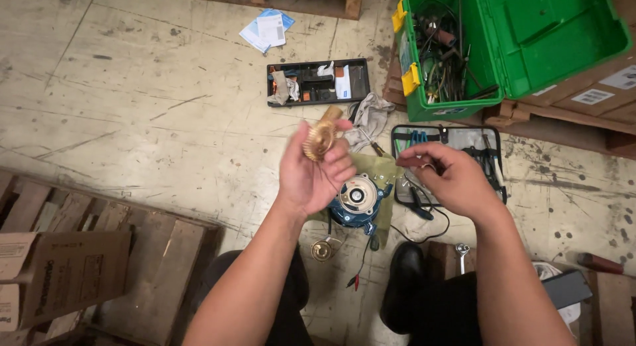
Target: Cleaning a small brass gear component using a white cloth
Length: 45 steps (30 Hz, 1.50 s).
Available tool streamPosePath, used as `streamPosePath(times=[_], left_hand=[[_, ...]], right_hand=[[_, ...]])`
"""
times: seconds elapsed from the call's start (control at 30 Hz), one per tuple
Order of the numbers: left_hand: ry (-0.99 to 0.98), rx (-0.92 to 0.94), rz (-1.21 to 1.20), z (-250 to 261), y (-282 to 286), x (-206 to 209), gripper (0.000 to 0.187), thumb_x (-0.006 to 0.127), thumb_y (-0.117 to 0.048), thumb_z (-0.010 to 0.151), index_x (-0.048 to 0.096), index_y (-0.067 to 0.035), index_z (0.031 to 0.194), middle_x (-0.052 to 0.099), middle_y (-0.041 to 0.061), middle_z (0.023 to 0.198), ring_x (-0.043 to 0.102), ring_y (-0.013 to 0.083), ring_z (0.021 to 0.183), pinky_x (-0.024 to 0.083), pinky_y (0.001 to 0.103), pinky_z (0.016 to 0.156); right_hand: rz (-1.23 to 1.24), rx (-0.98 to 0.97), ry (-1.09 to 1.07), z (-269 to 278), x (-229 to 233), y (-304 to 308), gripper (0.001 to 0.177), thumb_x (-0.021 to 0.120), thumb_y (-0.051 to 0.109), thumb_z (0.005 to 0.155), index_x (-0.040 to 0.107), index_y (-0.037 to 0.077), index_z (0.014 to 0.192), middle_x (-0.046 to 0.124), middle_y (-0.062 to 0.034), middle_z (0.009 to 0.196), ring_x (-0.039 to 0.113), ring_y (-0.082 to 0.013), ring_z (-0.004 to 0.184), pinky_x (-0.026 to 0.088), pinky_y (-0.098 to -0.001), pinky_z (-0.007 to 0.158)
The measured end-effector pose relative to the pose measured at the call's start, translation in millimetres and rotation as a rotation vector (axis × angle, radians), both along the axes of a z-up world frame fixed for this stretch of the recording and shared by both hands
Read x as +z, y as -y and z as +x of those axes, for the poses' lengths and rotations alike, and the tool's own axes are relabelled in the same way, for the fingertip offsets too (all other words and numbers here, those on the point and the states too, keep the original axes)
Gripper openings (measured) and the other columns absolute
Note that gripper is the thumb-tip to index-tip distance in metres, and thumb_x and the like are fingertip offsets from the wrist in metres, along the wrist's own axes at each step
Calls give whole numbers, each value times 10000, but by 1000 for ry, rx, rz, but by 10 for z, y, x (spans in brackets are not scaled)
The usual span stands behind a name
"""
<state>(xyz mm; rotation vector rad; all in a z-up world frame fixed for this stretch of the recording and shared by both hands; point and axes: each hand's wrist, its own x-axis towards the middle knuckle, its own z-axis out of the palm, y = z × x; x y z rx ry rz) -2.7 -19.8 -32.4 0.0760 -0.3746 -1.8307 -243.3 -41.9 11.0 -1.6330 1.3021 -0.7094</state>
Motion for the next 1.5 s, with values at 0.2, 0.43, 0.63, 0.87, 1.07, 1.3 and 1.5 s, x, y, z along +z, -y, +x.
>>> streamPosePath(times=[0.2, 0.43, 0.63, 0.87, 1.07, 1.3, 1.5], left_hand=[[95, -8, 0, -10, -3, 12, 788, 287, -689, 1022, 608, 11, 1189, 621, 113, 715, 676, 226, 661, 570, 342, 677], [393, 461, 309, 377, 183, 92, 571, 421, -579, 1025, 665, -79, 1153, 736, 66, 809, 745, 165, 724, 608, 260, 689], [508, 715, 791, 717, 221, 262, 735, 422, -665, 803, 602, -13, 1091, 730, 226, 1056, 658, 241, 804, 533, 330, 712], [633, 582, 622, 734, 270, 54, 810, 348, -736, 864, 734, -39, 1011, 527, 57, 737, 521, 146, 597, 525, 267, 577], [1109, 421, 509, 428, 135, 328, 667, 424, -557, 943, 764, 15, 983, 509, 63, 653, 523, 121, 561, 527, 231, 520], [1759, 195, -21, 340, -14, 180, 407, 655, -455, 909, 757, -151, 1159, 741, 102, 937, 745, 276, 907, 588, 413, 839], [1900, 123, -196, 322, -64, 272, 506, 689, -469, 881, 682, -132, 1258, 663, 125, 1090, 687, 341, 1062, 557, 454, 923]], right_hand=[[37, -25, -37, -43, -6, 37, 387, 621, -81, 871, 773, 98, 1179, 783, -147, 927, 639, -193, 792, 524, -357, 801], [75, -17, -193, -87, 117, 12, 374, 630, -40, 876, 763, 99, 1197, 786, -165, 965, 697, -255, 875, 526, -399, 854], [408, 213, -759, -60, 120, 46, 296, 630, 355, 941, 792, 224, 1151, 815, 10, 1048, 714, -171, 925, 505, -322, 809], [515, 648, -911, 322, -446, -463, 443, 611, 530, 898, 824, 155, 1000, 808, -127, 849, 763, -341, 939, 560, -439, 869], [495, 968, -979, 633, -1517, -1045, 573, 555, 594, 885, 791, 88, 1014, 762, -157, 978, 722, -363, 998, 570, -478, 870], [356, 944, -1001, 492, -2333, -1197, 496, 572, 497, 896, 781, 54, 972, 754, -169, 917, 740, -362, 913, 591, -480, 766], [533, 919, -930, 410, -2191, -1026, 563, 596, 396, 924, 552, 219, 1456, 683, -198, 1279, 644, -375, 1234, 532, -465, 1022]])
